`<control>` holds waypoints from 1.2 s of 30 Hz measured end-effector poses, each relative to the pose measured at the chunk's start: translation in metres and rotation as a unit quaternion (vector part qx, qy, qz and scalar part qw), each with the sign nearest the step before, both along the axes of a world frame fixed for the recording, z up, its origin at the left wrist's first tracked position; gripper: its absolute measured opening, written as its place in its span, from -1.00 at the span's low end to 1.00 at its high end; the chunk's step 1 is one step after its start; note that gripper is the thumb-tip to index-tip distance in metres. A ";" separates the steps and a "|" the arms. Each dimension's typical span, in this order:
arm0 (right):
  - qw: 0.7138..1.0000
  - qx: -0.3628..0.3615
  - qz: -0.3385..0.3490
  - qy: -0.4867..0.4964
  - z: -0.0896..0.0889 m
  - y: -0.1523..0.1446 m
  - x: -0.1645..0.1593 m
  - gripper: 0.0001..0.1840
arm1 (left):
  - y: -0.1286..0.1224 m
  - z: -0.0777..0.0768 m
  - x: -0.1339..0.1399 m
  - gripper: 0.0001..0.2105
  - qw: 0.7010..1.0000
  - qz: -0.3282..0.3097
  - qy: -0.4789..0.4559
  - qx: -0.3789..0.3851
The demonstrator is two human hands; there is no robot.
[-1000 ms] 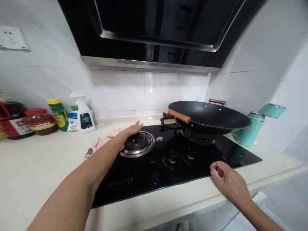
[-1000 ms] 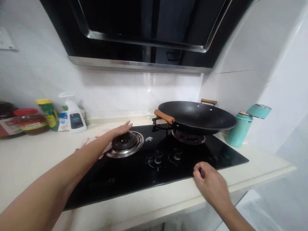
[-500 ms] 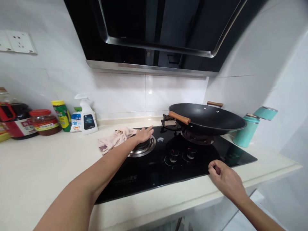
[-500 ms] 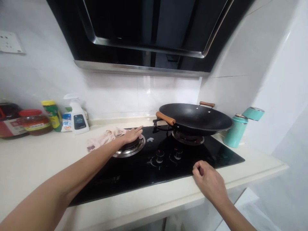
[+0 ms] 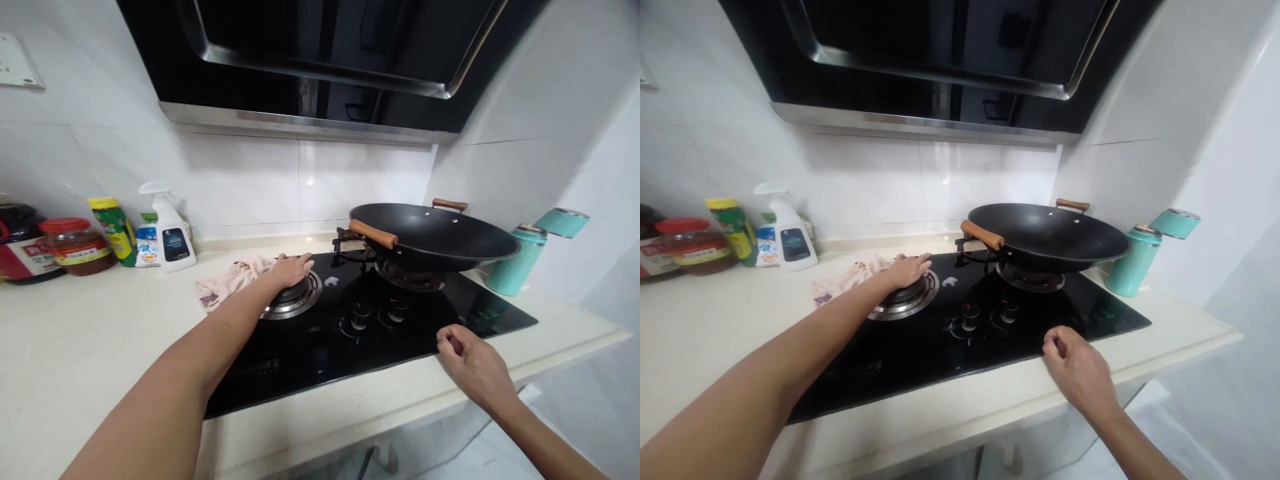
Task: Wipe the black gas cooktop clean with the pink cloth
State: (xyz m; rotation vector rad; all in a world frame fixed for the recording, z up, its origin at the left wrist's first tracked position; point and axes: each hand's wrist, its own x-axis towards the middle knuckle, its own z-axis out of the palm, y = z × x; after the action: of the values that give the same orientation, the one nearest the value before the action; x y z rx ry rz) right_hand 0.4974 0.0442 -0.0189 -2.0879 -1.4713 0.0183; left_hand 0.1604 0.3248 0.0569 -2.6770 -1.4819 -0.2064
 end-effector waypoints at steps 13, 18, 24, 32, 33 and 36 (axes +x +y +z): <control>1.000 0.012 0.005 -0.007 0.000 0.001 -0.002 -0.75 | -0.012 0.007 0.008 -0.43 0.996 -0.002 -0.057 -0.068; 1.000 0.010 0.005 -0.015 0.001 0.000 -0.002 -0.73 | -0.012 0.006 0.007 -0.48 0.994 -0.016 -0.073 -0.074; 1.000 0.009 0.007 -0.009 0.002 -0.001 -0.001 -0.72 | -0.002 0.004 0.010 -0.41 0.990 -0.020 -0.101 -0.095; 1.000 -0.002 -0.006 0.004 0.000 -0.001 0.002 -0.76 | 0.017 0.002 -0.003 -0.34 0.989 0.001 -0.082 -0.126; 1.000 -0.001 -0.008 0.007 0.000 -0.001 0.002 -0.75 | 0.019 0.003 -0.006 -0.35 0.990 0.012 -0.072 -0.123; 1.000 0.004 -0.005 0.013 0.000 -0.002 0.002 -0.73 | 0.020 0.006 -0.017 -0.40 0.993 0.048 -0.040 -0.103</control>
State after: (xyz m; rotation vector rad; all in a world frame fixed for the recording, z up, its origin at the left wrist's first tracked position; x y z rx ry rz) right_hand 0.4990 0.0422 -0.0192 -2.0809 -1.4440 0.0372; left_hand 0.1438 0.3445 0.0632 -2.7733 -1.7416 -0.1667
